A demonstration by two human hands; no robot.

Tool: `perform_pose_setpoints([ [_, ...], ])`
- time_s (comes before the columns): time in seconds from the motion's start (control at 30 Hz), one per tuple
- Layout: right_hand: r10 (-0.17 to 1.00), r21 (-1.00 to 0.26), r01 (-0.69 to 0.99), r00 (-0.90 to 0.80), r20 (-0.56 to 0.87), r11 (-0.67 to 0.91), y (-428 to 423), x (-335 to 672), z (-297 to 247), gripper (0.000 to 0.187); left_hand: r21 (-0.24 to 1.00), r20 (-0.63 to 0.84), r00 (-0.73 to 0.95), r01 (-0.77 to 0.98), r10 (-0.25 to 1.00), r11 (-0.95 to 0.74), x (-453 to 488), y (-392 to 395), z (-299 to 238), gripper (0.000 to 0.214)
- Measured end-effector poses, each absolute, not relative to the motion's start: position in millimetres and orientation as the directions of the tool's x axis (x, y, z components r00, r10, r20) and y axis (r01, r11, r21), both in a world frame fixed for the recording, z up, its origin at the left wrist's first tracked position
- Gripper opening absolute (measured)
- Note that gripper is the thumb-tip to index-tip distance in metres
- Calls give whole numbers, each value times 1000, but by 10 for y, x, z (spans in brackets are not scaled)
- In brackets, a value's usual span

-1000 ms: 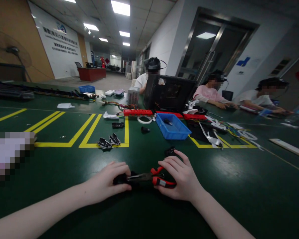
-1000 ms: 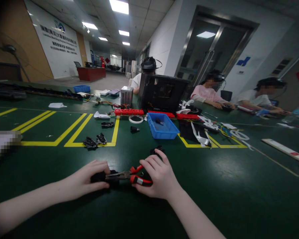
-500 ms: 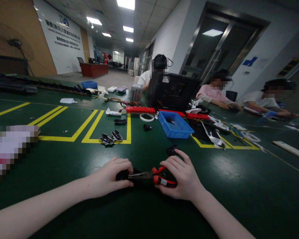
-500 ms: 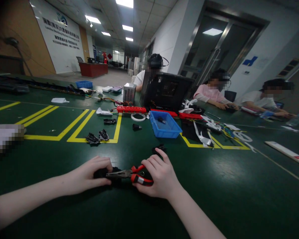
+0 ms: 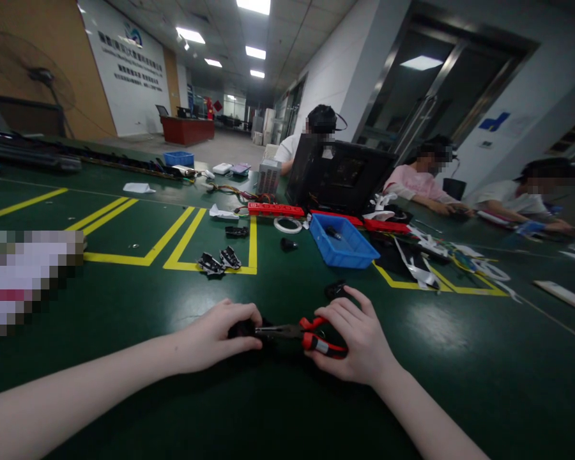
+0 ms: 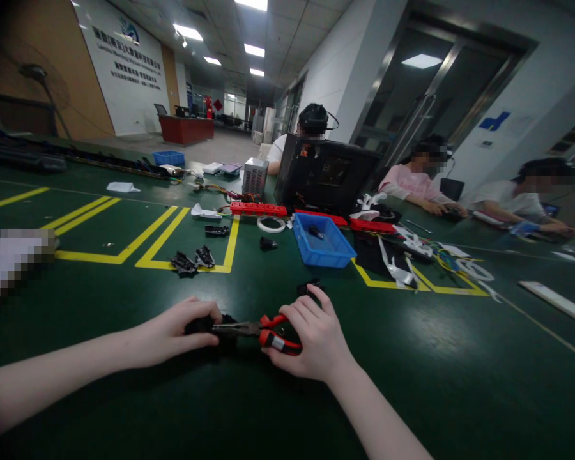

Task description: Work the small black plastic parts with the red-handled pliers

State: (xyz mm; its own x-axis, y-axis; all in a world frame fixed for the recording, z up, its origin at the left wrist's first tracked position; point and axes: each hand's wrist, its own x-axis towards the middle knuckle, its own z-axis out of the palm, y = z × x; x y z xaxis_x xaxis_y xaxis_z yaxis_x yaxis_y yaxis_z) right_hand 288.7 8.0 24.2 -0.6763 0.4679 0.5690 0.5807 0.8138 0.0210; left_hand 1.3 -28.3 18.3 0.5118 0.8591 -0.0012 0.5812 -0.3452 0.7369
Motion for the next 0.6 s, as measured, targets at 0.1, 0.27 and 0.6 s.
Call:
perform_pose_setpoints([
  [0.1,452,29,572,-677,580,820,79,2887,242,37,748,-3,506,573,862,-334,7,-280,179,15],
  [0.27,447,54,582,-678,583,812,73,2884,213,38,791,-5,488,536,873,-295,7,-257,199,15],
  [0.6,538,-4,627,-666,516,779,95,2902,92,41,852,76,520,410,851,-327,-17,-220,172,33],
])
